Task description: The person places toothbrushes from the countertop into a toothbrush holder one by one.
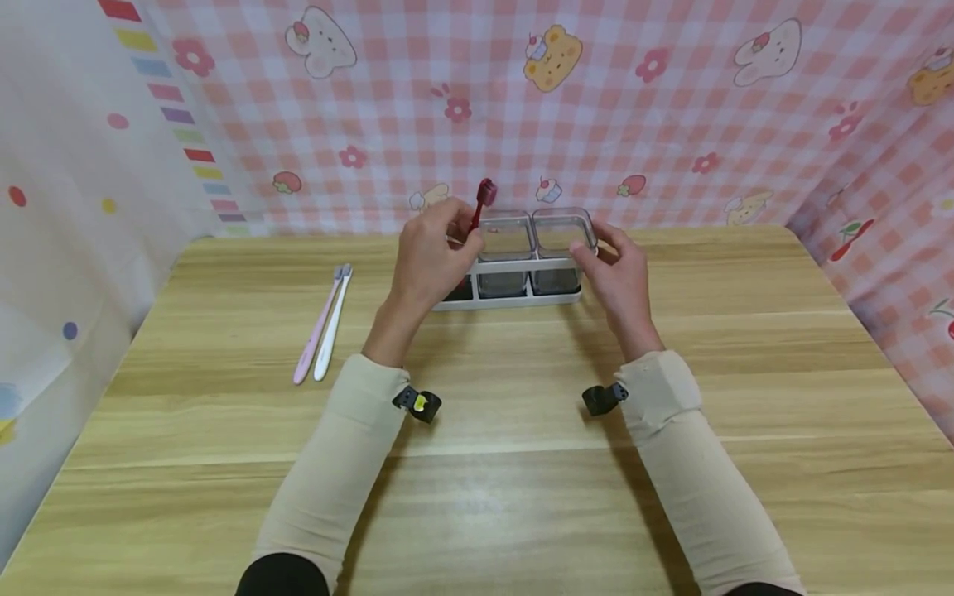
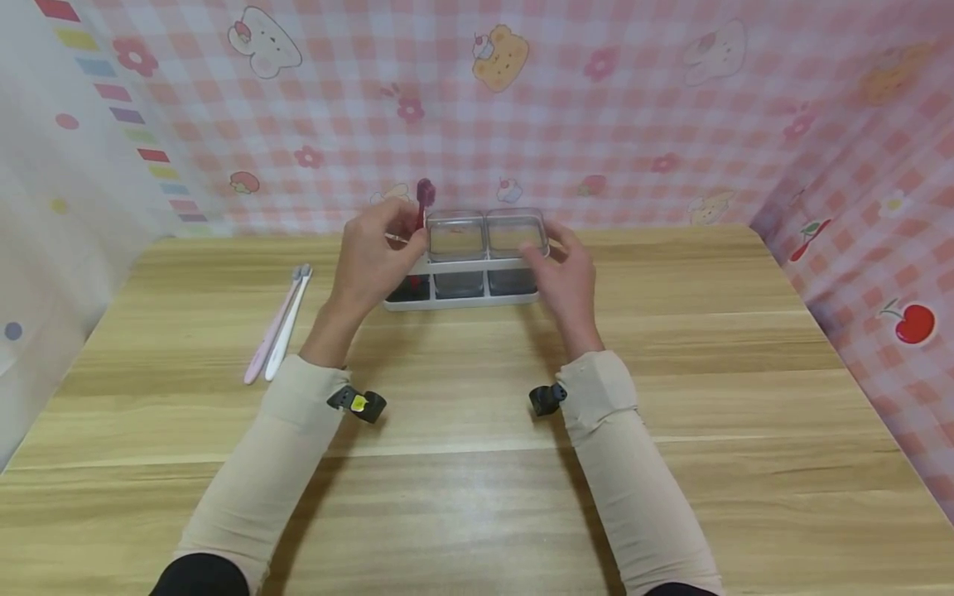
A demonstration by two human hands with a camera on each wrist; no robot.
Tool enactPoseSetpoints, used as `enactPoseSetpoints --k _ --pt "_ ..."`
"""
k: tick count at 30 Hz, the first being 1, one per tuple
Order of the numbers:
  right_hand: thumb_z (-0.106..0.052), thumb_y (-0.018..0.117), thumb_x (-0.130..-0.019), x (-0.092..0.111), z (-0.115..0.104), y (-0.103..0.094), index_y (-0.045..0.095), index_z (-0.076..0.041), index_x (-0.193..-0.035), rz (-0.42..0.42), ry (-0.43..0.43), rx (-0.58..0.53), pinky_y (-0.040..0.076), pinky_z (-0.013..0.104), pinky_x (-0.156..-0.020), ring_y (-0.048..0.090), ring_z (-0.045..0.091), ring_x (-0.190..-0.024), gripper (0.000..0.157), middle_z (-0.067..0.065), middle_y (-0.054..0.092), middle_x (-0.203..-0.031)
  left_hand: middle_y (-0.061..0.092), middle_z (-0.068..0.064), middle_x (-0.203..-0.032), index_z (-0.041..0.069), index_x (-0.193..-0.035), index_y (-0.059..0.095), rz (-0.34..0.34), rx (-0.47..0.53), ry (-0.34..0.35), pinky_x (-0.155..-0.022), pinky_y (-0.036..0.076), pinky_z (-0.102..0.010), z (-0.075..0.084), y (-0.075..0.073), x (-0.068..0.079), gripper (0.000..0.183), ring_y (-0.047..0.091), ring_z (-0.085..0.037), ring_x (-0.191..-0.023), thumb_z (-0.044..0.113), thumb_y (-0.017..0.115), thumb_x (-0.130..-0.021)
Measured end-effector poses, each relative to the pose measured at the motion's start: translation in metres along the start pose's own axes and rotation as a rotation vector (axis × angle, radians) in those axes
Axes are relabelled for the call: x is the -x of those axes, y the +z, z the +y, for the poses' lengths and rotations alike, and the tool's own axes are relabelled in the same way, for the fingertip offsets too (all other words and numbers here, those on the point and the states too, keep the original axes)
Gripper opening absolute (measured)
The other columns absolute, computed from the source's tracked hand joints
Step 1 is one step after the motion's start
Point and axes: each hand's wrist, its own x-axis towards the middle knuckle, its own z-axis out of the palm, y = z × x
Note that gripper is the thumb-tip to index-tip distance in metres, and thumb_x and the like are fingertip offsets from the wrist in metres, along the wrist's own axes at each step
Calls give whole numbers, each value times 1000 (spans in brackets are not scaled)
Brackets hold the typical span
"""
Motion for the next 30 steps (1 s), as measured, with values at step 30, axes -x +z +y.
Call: enactPoseSetpoints --k 30 --pt "-22 69 -97 -1 -1 1 54 -9 -146 9 17 -3 49 41 -104 51 30 -129 53 9 51 -147 71 -13 -90 -1 -98 66 -158 -153 -93 -72 57 -32 3 -9 -3 9 65 -21 -79 7 64 -93"
